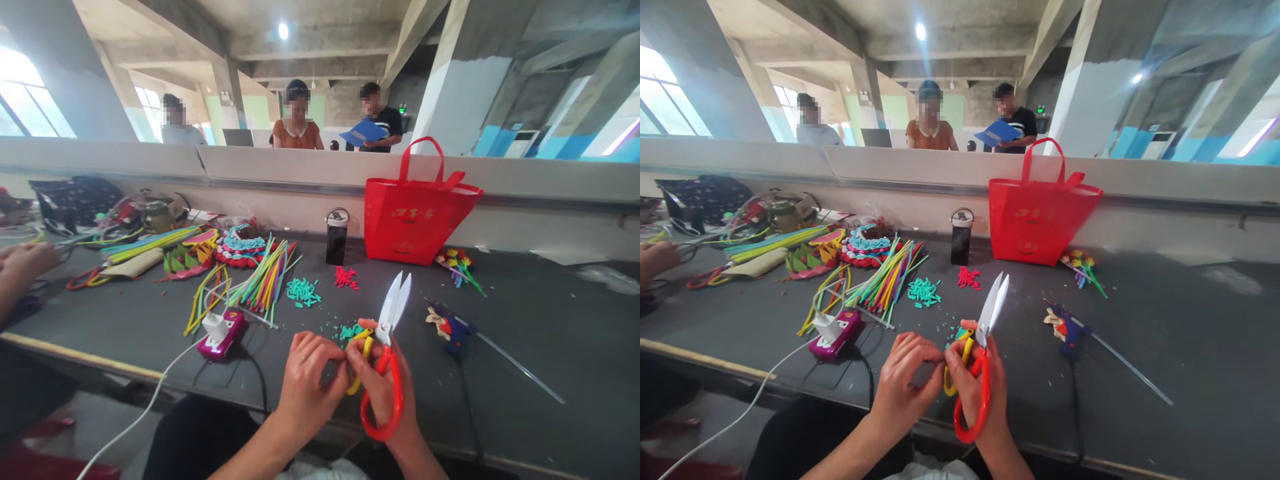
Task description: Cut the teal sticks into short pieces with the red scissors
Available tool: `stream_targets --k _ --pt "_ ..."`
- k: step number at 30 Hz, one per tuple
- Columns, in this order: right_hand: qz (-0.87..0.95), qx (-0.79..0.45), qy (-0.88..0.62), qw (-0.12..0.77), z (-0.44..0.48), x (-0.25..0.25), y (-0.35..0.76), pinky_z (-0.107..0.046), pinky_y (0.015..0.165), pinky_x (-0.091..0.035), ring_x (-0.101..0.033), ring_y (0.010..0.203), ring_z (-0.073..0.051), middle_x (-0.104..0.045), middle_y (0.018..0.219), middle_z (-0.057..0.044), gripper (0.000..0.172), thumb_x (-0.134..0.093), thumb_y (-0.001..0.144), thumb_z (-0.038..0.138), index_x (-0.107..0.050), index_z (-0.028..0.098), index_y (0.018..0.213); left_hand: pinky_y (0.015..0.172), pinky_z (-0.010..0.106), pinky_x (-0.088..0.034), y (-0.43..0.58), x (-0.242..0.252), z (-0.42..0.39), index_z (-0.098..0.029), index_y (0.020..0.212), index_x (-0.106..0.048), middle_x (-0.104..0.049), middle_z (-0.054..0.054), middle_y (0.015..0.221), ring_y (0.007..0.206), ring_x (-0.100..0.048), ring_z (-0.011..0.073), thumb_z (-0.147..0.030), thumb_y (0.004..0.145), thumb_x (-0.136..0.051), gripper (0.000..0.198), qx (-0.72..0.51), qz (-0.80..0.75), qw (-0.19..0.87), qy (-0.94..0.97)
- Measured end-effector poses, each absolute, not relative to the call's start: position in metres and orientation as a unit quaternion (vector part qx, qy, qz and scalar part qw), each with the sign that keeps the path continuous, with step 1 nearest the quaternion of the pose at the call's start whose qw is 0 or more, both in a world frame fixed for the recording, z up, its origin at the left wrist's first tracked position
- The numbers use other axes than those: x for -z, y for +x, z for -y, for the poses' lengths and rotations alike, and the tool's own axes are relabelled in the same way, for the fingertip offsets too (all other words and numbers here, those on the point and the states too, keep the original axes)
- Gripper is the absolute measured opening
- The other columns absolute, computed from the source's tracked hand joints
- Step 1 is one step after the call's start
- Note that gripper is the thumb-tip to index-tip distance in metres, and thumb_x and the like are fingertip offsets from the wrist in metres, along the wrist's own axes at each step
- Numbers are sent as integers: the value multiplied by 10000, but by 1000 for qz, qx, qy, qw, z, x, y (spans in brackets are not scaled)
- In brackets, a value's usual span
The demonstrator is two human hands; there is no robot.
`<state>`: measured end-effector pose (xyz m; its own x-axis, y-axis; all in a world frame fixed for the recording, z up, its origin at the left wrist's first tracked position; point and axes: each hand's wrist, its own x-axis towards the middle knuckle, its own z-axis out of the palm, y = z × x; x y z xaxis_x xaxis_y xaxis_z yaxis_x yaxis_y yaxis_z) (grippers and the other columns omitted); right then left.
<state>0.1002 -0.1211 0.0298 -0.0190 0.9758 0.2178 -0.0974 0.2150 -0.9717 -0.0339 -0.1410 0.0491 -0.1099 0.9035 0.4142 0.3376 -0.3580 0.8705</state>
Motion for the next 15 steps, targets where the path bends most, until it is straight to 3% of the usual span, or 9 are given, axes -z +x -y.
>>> stream_targets --k 7,15 --pt "584 -450 -405 540 127 -28 109 -220 540 -535 -638 587 -132 -663 737 27 440 -626 847 346 -500 205 1244 653 245 -385 -42 -55 147 -157 696 -700 -653 29 663 648 -532 152 -352 733 -719 200 -493 -478 578 441" --pt "625 -393 -439 513 135 -35 107 -210 483 -516 -631 537 -134 -680 672 42 342 -607 832 378 -562 212 1128 622 231 -375 -41 -52 151 -151 639 -708 -645 30 619 602 -506 131 -260 693 -708 122 -485 -456 624 409"
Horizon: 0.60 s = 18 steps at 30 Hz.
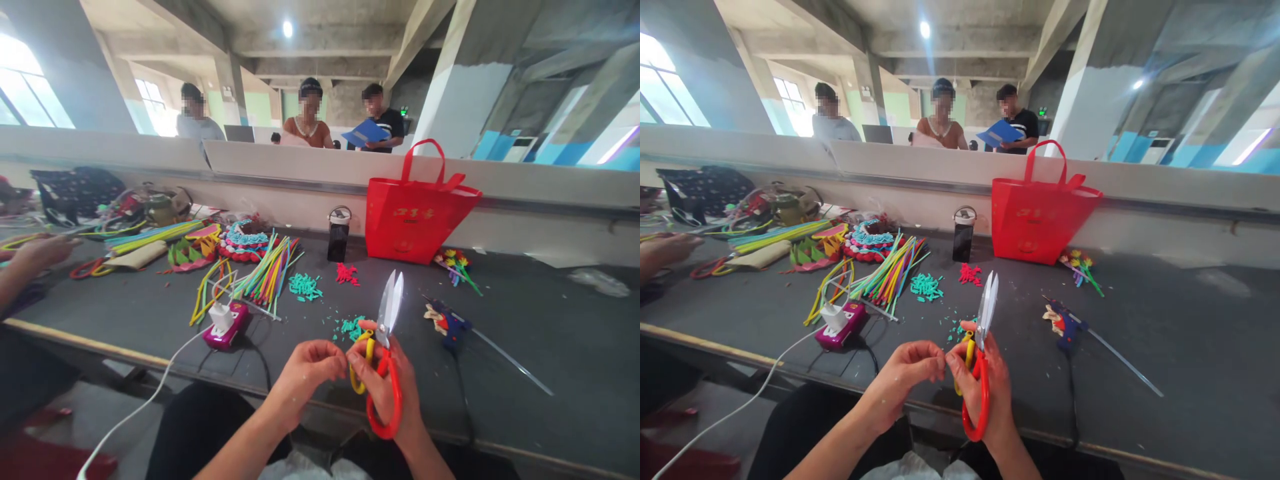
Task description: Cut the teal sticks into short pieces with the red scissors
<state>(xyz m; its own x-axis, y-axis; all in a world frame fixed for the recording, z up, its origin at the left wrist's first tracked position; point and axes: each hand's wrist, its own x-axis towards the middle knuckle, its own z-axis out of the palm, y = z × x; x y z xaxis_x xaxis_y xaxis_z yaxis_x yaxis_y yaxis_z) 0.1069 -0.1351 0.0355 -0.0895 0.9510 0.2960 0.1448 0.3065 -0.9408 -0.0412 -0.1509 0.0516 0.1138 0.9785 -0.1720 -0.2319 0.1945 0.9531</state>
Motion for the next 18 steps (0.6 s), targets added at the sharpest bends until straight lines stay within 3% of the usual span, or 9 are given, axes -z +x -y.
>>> stream_targets --k 7,13,18 --pt "615 -434 -424 504 136 -26 104 -231 534 -529 -626 580 -136 -678 766 21 452 -600 868 397 -486 211 1264 599 219 -337 -40 -47 153 -143 597 -652 -580 -4 565 568 -445 102 -178 650 -688 73 -509 -447 634 374" --pt "661 -314 -498 466 142 -6 100 -255 626 -563 -664 622 -149 -693 809 -9 411 -532 908 432 -534 185 1237 635 211 -349 -45 -49 152 -156 667 -628 -551 -19 620 628 -445 103 -201 701 -699 91 -627 -412 576 326" --pt "718 -194 -460 486 153 21 91 -322 853 -565 -670 1050 -214 -664 1195 -112 417 -554 918 365 -507 188 1294 669 213 -377 -41 -53 153 -158 701 -627 -568 -20 658 657 -472 105 -236 731 -722 126 -665 -409 542 312"
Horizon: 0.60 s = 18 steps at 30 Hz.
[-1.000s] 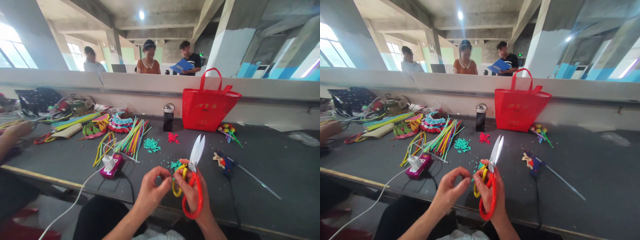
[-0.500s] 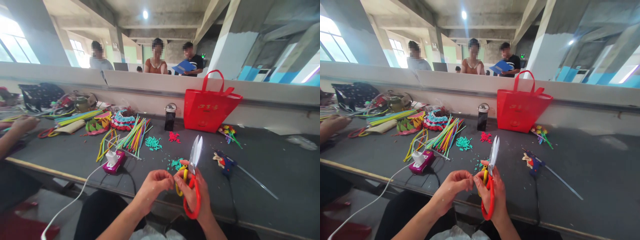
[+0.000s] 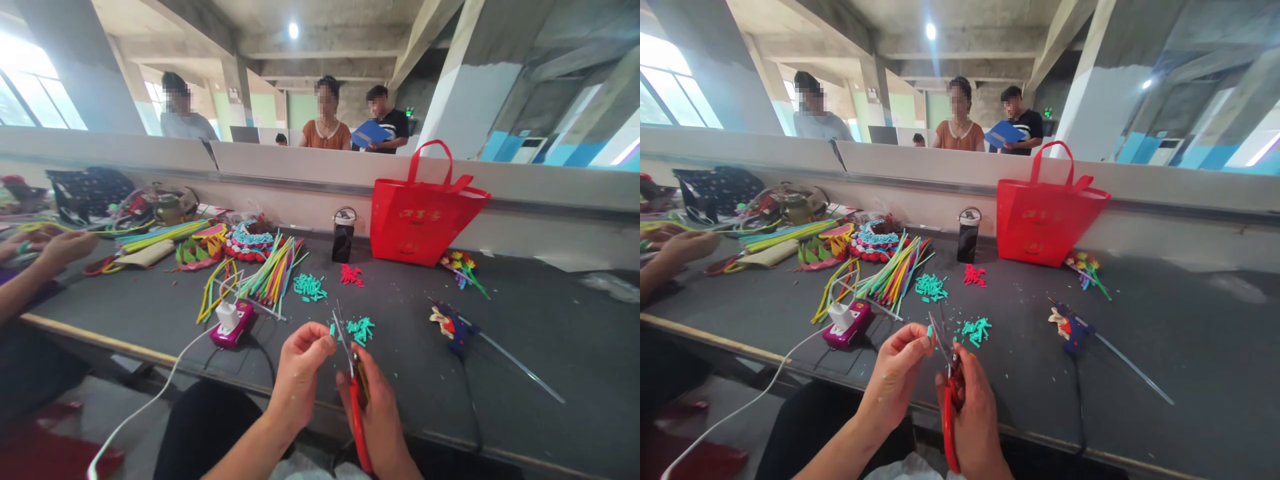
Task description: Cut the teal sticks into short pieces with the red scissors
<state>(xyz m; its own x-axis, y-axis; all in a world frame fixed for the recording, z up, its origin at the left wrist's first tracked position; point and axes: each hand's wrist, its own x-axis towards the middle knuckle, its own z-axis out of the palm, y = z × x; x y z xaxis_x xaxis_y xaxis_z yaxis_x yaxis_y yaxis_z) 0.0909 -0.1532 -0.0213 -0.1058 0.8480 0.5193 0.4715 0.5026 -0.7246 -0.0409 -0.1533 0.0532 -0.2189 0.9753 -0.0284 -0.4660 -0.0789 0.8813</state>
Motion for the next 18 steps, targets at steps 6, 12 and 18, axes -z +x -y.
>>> stream_targets --k 6,12,18 --pt "741 -109 -447 489 157 22 88 -328 839 -575 -662 1052 -209 -658 1171 -121 398 -536 938 353 -492 189 1298 689 223 -417 -33 -53 157 -154 704 -635 -630 -4 698 673 -527 113 -255 729 -748 154 -663 -406 551 303" --pt "741 -74 -454 490 158 17 89 -323 809 -583 -681 982 -203 -671 1114 -117 379 -512 949 358 -496 179 1283 654 215 -424 -31 -50 157 -158 719 -632 -633 -8 690 645 -532 106 -256 729 -755 158 -656 -399 567 299" --pt "740 -48 -453 494 157 18 89 -290 774 -587 -701 949 -196 -696 1073 -120 347 -497 957 361 -524 160 1239 646 204 -420 -30 -48 156 -155 716 -628 -626 -10 694 653 -529 101 -269 725 -769 181 -652 -403 571 293"
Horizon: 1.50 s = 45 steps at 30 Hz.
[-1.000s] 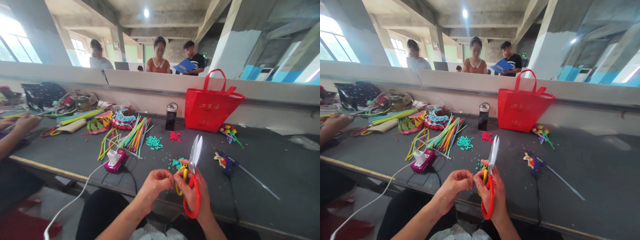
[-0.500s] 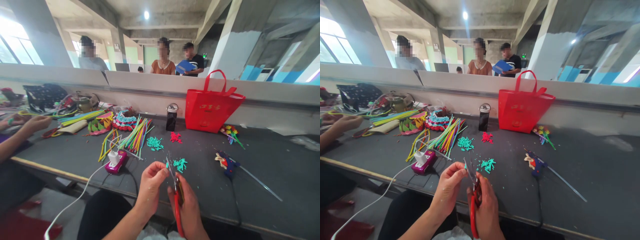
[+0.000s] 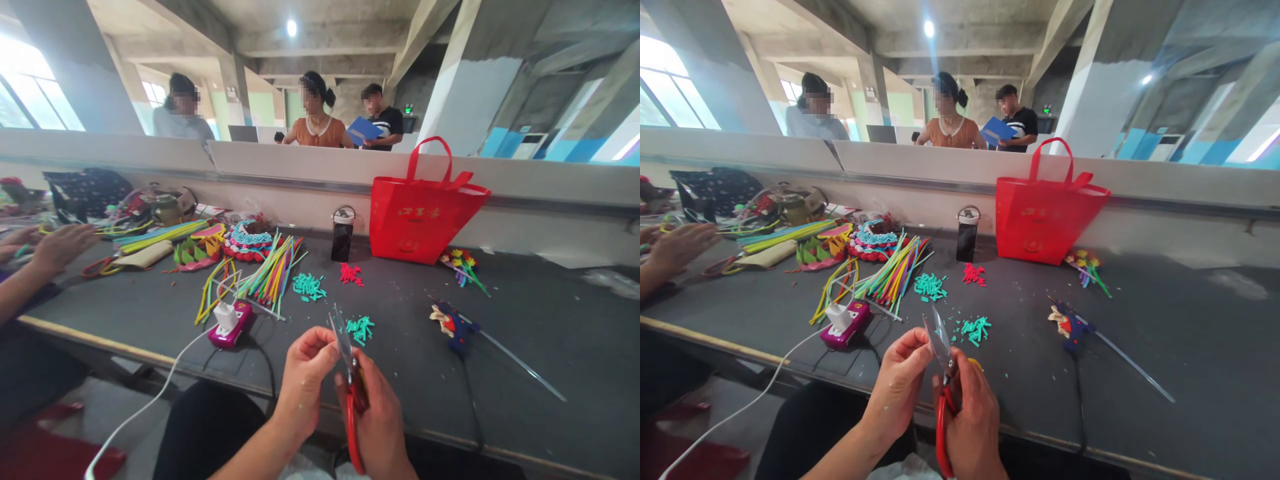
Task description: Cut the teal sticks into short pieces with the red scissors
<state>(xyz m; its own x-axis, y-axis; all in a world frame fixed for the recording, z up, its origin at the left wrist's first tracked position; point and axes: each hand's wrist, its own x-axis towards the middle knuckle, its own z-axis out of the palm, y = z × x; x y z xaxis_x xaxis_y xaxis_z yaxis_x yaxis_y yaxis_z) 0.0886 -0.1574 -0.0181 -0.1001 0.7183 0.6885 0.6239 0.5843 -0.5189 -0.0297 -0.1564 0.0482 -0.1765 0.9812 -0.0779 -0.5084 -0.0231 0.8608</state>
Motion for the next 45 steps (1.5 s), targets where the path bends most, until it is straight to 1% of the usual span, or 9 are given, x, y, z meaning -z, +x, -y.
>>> stream_targets --k 8,19,25,28,31,33,37,41,45 --pt "732 -41 -454 505 157 21 87 -253 703 -586 -726 853 -187 -724 994 -118 322 -494 961 352 -561 134 1189 647 202 -422 -29 -48 155 -158 722 -639 -627 -12 691 651 -534 99 -257 739 -756 153 -650 -397 575 298" --pt "727 -76 -442 520 154 18 87 -248 740 -584 -728 865 -179 -729 1001 -103 308 -516 940 305 -561 145 1199 589 203 -413 -27 -44 153 -151 713 -637 -597 -12 665 595 -501 91 -236 717 -756 147 -651 -384 580 305" --pt "715 -98 -456 521 153 16 87 -258 748 -587 -730 885 -188 -733 1033 -93 322 -541 912 294 -570 163 1205 591 199 -413 -24 -48 152 -148 705 -646 -609 -6 666 596 -505 92 -221 714 -748 125 -648 -392 571 317" --pt "709 -143 -459 516 152 17 89 -252 727 -589 -733 865 -183 -738 1028 -78 334 -538 898 274 -572 177 1215 580 199 -406 -22 -46 151 -151 702 -645 -604 -9 664 589 -494 91 -214 714 -742 117 -644 -393 575 317" --pt "698 -148 -468 522 150 20 92 -251 691 -590 -741 808 -188 -752 990 -78 344 -527 898 296 -585 169 1212 582 203 -403 -19 -43 150 -149 696 -647 -600 -5 659 592 -488 95 -206 718 -734 107 -642 -400 569 323" --pt "693 -144 -478 520 148 20 94 -239 655 -583 -742 771 -186 -758 968 -76 345 -518 908 321 -595 167 1207 603 212 -409 -17 -42 148 -143 685 -649 -609 7 671 616 -502 106 -194 717 -729 101 -634 -404 569 333" --pt "689 -152 -498 504 143 14 100 -222 624 -565 -738 776 -187 -759 961 -78 351 -530 911 357 -618 160 1188 663 224 -420 -15 -44 145 -147 698 -653 -625 14 707 675 -528 122 -202 721 -731 99 -646 -397 565 325" --pt "682 -131 -523 494 140 13 107 -229 641 -553 -731 770 -183 -755 949 -81 368 -530 918 370 -605 143 1198 693 210 -407 -18 -48 141 -156 710 -643 -601 -8 693 692 -511 112 -238 727 -738 127 -659 -407 551 310" --pt "697 -52 -535 474 140 26 116 -246 625 -539 -707 705 -176 -736 874 -57 369 -502 932 383 -591 164 1215 627 201 -376 -23 -45 136 -162 682 -625 -575 -23 665 643 -469 103 -254 718 -732 146 -657 -463 495 331"
